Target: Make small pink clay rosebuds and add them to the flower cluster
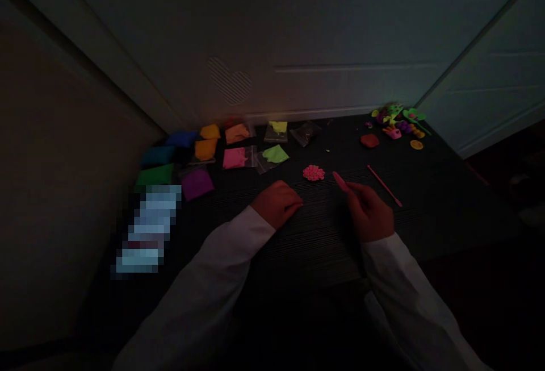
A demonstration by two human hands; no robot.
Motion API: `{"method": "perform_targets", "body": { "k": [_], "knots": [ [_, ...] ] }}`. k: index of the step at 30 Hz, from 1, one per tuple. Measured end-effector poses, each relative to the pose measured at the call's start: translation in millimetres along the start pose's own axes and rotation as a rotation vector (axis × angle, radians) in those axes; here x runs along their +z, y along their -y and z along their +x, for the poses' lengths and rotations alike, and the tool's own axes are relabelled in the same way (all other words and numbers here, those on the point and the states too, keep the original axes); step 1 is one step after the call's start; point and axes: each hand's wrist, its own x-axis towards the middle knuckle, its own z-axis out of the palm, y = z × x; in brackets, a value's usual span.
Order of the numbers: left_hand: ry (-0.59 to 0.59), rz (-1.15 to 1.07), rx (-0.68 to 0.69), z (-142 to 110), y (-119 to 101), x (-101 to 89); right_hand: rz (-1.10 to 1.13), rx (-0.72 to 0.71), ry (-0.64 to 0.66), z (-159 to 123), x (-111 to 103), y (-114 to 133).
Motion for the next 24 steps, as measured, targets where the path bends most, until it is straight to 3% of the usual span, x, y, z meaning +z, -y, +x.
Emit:
{"method": "perform_targets", "body": {
  "k": [8,12,16,21,24],
  "knots": [
    [0.104,0.127,-0.013,2,-22,1.0,-0.043,-0.004,-0.001,1,0,0],
    [0.083,0.087,-0.084,4,-31,4.6,-0.137,-0.081,0.031,5,2,-5],
    [-0.066,-0.317,-0.296,4,-24,0.6,-0.244,-0.119,0.041,8,7,-9],
    [-0.264,-1.159,-0.736,5,-2,-8.6,-0.324,-0.169,0.058,10,12,-14],
    [-0.441,-1.574,-0.845,7,7,-10.5,-0.428,-0.219,0.031,10,15,-17]
  ]
}}
